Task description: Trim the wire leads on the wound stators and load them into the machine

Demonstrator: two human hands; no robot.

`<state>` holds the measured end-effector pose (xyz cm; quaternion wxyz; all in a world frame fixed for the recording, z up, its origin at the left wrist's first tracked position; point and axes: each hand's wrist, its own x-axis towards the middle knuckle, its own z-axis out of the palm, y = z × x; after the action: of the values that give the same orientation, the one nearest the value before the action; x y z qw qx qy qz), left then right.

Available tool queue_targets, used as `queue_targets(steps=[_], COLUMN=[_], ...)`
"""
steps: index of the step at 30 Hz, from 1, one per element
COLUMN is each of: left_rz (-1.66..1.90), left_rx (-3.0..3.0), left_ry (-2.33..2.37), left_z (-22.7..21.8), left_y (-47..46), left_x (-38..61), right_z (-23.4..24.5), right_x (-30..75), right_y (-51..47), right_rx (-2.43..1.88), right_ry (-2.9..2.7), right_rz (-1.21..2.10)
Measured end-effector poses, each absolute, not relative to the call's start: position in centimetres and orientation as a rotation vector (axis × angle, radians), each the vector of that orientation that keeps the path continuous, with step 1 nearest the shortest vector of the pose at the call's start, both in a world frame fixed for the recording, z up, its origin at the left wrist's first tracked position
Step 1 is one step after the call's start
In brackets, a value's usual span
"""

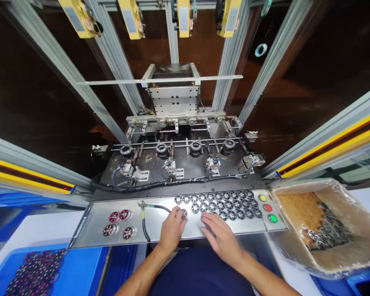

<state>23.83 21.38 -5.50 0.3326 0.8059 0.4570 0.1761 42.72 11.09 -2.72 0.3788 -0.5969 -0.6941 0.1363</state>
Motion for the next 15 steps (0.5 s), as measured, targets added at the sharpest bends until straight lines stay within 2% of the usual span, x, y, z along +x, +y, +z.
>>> queue_targets(steps=[4,11,15], left_rz=[0.535,0.725,0.927], left_rx=[1.865,1.415,1.151], left_ry=[1.16,1.018,0.959], left_z=[-2.7,7.5,8.8], left_y=[21.3,19.8,17.9], left_x=[23.2,18.0,17.5], right_z=[-1.0,8.6,10.2], right_x=[42.8,39.5,36.0], right_y=[15.0,19.4,20.2], right_rx=[-1.354,-0.855,-0.71], right_ry=[-1.968,-2.211,-2.04], right_rz=[0.477,0.677,0.584])
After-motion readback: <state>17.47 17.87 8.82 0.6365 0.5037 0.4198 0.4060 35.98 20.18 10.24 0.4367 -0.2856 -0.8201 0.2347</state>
